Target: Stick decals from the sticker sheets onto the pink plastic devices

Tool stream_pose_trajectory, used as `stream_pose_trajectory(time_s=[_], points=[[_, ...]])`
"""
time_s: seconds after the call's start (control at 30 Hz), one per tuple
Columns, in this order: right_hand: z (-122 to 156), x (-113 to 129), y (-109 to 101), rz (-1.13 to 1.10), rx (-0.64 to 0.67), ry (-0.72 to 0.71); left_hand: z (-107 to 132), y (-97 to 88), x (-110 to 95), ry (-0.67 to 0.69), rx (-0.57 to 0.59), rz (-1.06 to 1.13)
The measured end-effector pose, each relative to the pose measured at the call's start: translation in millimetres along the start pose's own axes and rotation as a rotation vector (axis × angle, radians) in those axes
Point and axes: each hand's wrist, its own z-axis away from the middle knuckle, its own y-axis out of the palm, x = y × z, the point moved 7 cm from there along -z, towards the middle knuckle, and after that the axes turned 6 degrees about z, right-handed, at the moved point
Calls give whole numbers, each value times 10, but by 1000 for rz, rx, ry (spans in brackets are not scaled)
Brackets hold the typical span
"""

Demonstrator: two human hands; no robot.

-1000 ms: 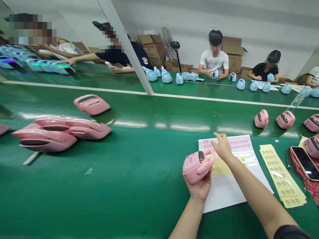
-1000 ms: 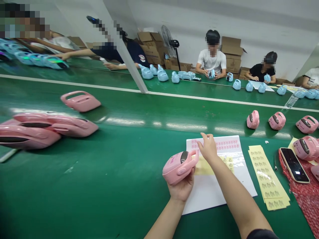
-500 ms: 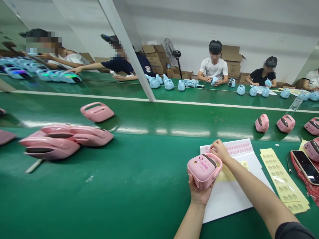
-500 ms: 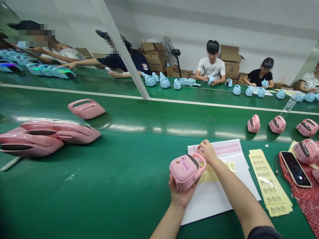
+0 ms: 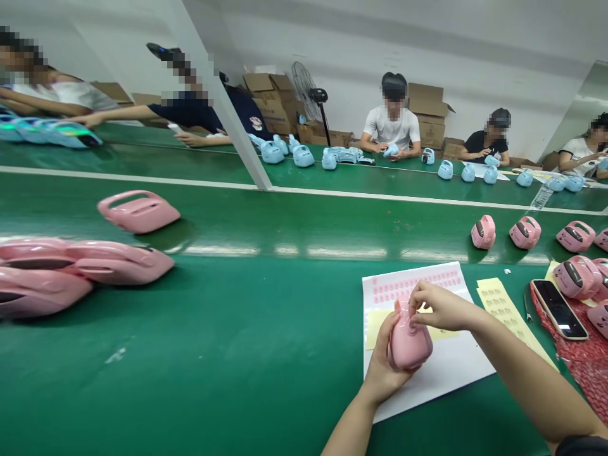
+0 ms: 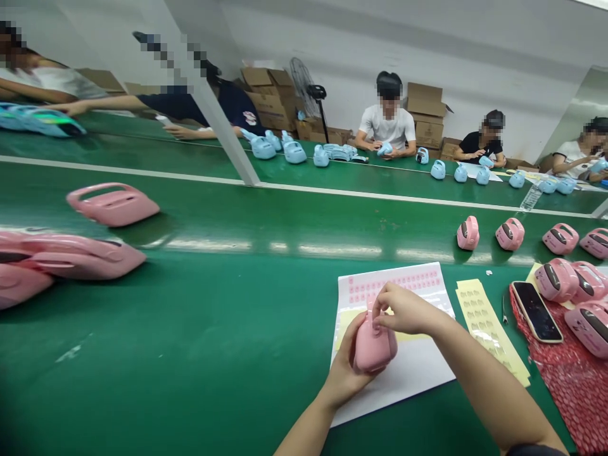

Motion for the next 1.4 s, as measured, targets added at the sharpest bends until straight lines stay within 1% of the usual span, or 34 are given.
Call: stream_pose_trajectory(time_s=[0.1,0.23,0.3,0.43,0.57,0.7,0.9,1.0,1.1,1.2,1.27,1.33,1.4], points=[[6,51,26,110,4,19,-5,-31,-5,27,9,7],[4,98,32,161,8,27,-27,-58,-10,0,114,-81],[10,115,34,176,13,39,-35,-69,-18,-1,141,-95],[30,135,34,161,-12,45,-42,-93,1,-3,117,-44],[50,119,57,178,-34,56,-31,-73,23,14,150,-73],[71,101,85,257,-65,64,-28,-79,27,-8,145,-72],[92,98,124,373,-116,44,-41,-97,14,-70,66,63],[94,94,138,426,-146,44,-42,-90,8,-71,68,60],[93,78,148,447,-155,82,-41,-76,-6,-52,90,13],[97,58,156,424,-119,137,-38,-76,-22,-34,102,-43],[102,46,146,363,-110,156,-31,-70,-32,-20,123,-90],[101,5,130,240,-130,171,-21,-52,-43,2,163,-139],[85,-101,147,72,-139,209,-12,-34,-51,28,198,-174]])
